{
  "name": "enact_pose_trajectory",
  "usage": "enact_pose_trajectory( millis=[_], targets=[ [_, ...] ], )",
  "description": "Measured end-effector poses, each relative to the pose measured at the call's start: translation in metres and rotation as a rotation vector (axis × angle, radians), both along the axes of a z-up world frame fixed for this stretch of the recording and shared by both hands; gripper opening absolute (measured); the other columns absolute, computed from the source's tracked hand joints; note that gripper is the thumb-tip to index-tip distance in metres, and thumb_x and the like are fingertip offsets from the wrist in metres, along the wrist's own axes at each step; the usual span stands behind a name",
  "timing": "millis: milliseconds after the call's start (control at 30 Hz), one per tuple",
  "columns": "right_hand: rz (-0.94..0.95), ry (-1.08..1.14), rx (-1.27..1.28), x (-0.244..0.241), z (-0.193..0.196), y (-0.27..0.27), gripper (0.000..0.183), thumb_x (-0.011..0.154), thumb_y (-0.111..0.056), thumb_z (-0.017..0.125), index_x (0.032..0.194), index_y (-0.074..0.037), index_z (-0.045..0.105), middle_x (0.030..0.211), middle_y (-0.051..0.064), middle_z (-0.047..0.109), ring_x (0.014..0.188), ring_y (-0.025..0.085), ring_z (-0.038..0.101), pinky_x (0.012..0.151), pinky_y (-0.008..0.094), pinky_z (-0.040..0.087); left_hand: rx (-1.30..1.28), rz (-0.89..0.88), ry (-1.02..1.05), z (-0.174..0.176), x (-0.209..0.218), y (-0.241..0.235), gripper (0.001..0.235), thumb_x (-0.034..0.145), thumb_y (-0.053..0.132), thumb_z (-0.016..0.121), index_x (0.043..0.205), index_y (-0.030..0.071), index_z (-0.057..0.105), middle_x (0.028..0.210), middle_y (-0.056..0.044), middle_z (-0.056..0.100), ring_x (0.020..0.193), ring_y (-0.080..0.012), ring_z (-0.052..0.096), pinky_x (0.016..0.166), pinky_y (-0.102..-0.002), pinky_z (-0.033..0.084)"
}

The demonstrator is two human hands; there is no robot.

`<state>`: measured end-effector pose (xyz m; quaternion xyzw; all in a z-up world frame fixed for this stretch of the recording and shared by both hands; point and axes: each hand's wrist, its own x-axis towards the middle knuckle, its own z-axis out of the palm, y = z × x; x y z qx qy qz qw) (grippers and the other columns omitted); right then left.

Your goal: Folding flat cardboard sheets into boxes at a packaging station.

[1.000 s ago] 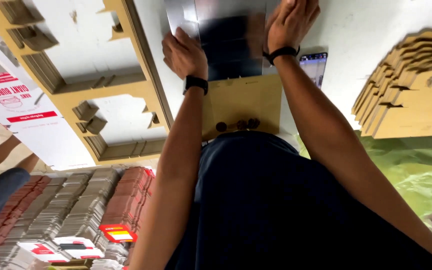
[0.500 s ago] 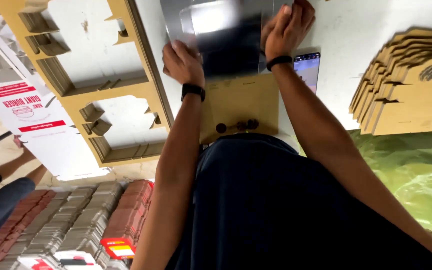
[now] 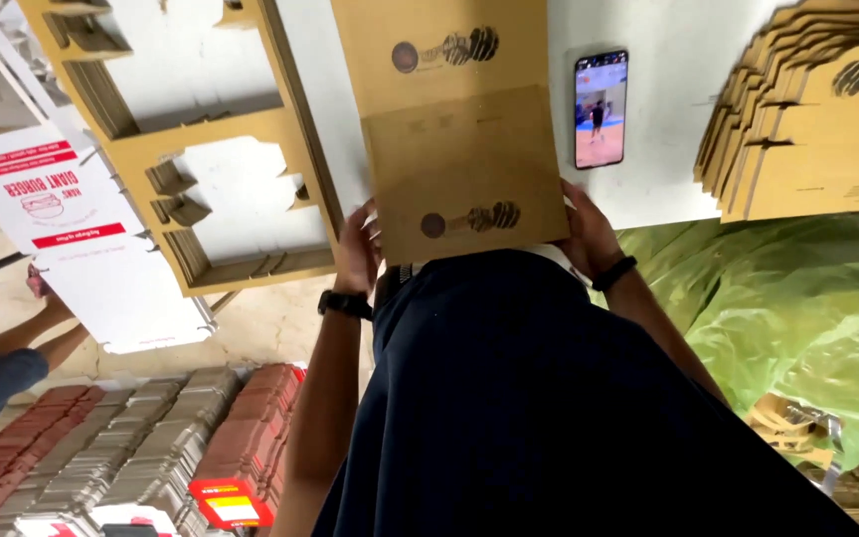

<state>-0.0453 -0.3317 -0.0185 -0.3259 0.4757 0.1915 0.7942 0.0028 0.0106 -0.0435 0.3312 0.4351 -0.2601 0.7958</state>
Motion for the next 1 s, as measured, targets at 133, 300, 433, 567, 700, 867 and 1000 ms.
enact_pose_trajectory(
  millis=[133, 300, 433, 567, 700, 867, 1000],
  targets=[
    [0.521, -0.056, -0.481, -0.020, -0.039, -0.005, 0.078, 0.094, -0.029, 0.080, 0.158, -0.016, 0.036, 0.124, 0.019, 0.062, 0.110, 0.034, 0.068, 0.089, 0.050, 0.059, 0.519, -0.695, -0.186, -0.003, -0.011, 0.000, 0.072, 0.091, 0.032, 0.073, 0.156, 0.021, 0.042, 0.121, -0.018, 0.063, 0.103, -0.0315, 0.066, 0.086, -0.041, 0.057],
    [1.050, -0.201, -0.771, 0.000, 0.036, 0.013, 0.126, 0.074, -0.015, 0.093, 0.166, -0.015, 0.007, 0.136, 0.035, 0.051, 0.124, 0.052, 0.057, 0.107, 0.060, 0.048, 0.583, -1.005, -0.456, 0.032, -0.006, 0.000, 0.139, 0.055, -0.007, 0.096, 0.165, 0.011, 0.011, 0.140, -0.030, 0.048, 0.118, -0.0450, 0.062, 0.100, -0.046, 0.060],
    [1.406, -0.256, -0.986, -0.015, 0.002, 0.012, 0.108, 0.088, -0.006, 0.079, 0.167, -0.026, 0.008, 0.123, 0.029, 0.047, 0.117, 0.050, 0.060, 0.104, 0.053, 0.052, 0.864, -1.273, -0.711, 0.013, -0.016, 0.001, 0.114, 0.072, -0.001, 0.084, 0.159, -0.007, 0.010, 0.133, -0.037, 0.048, 0.120, -0.0566, 0.057, 0.101, -0.056, 0.058],
    [1.448, -0.151, -1.003, -0.015, 0.005, 0.020, 0.109, 0.086, -0.002, 0.080, 0.167, -0.027, 0.011, 0.130, 0.030, 0.038, 0.128, 0.056, 0.048, 0.107, 0.059, 0.048, 0.784, -1.243, -0.588, 0.014, -0.015, 0.003, 0.119, 0.069, 0.000, 0.085, 0.161, 0.000, 0.010, 0.133, -0.033, 0.051, 0.117, -0.0520, 0.063, 0.102, -0.055, 0.058],
    [1.522, -0.310, -1.394, -0.019, -0.036, 0.044, 0.079, 0.081, -0.007, 0.073, 0.150, -0.022, 0.037, 0.129, 0.022, 0.038, 0.113, 0.048, 0.049, 0.086, 0.057, 0.050, 0.675, -1.087, -0.460, -0.008, -0.018, 0.015, 0.109, 0.069, 0.010, 0.091, 0.158, 0.008, 0.029, 0.120, -0.022, 0.064, 0.109, -0.0432, 0.070, 0.094, -0.049, 0.062],
    [1.354, -0.221, -0.690, 0.039, -0.031, 0.123, 0.052, 0.088, -0.058, 0.070, 0.055, -0.017, 0.064, 0.043, 0.005, 0.059, 0.037, 0.017, 0.061, 0.039, 0.027, 0.048, 0.912, -1.169, -0.270, -0.029, -0.007, 0.005, 0.043, 0.086, 0.041, 0.068, 0.117, 0.012, 0.063, 0.095, -0.009, 0.073, 0.097, -0.0331, 0.074, 0.081, -0.045, 0.062],
    [1.362, -0.179, -0.579, 0.069, -0.006, 0.138, 0.032, 0.076, -0.037, 0.075, 0.054, -0.015, 0.069, 0.044, 0.007, 0.061, 0.033, 0.018, 0.059, 0.033, 0.027, 0.047, 0.997, -1.260, -0.180, -0.047, -0.008, -0.004, 0.046, 0.082, 0.044, 0.071, 0.117, 0.015, 0.065, 0.105, -0.014, 0.072, 0.105, -0.0375, 0.072, 0.086, -0.047, 0.061]
  ],
)
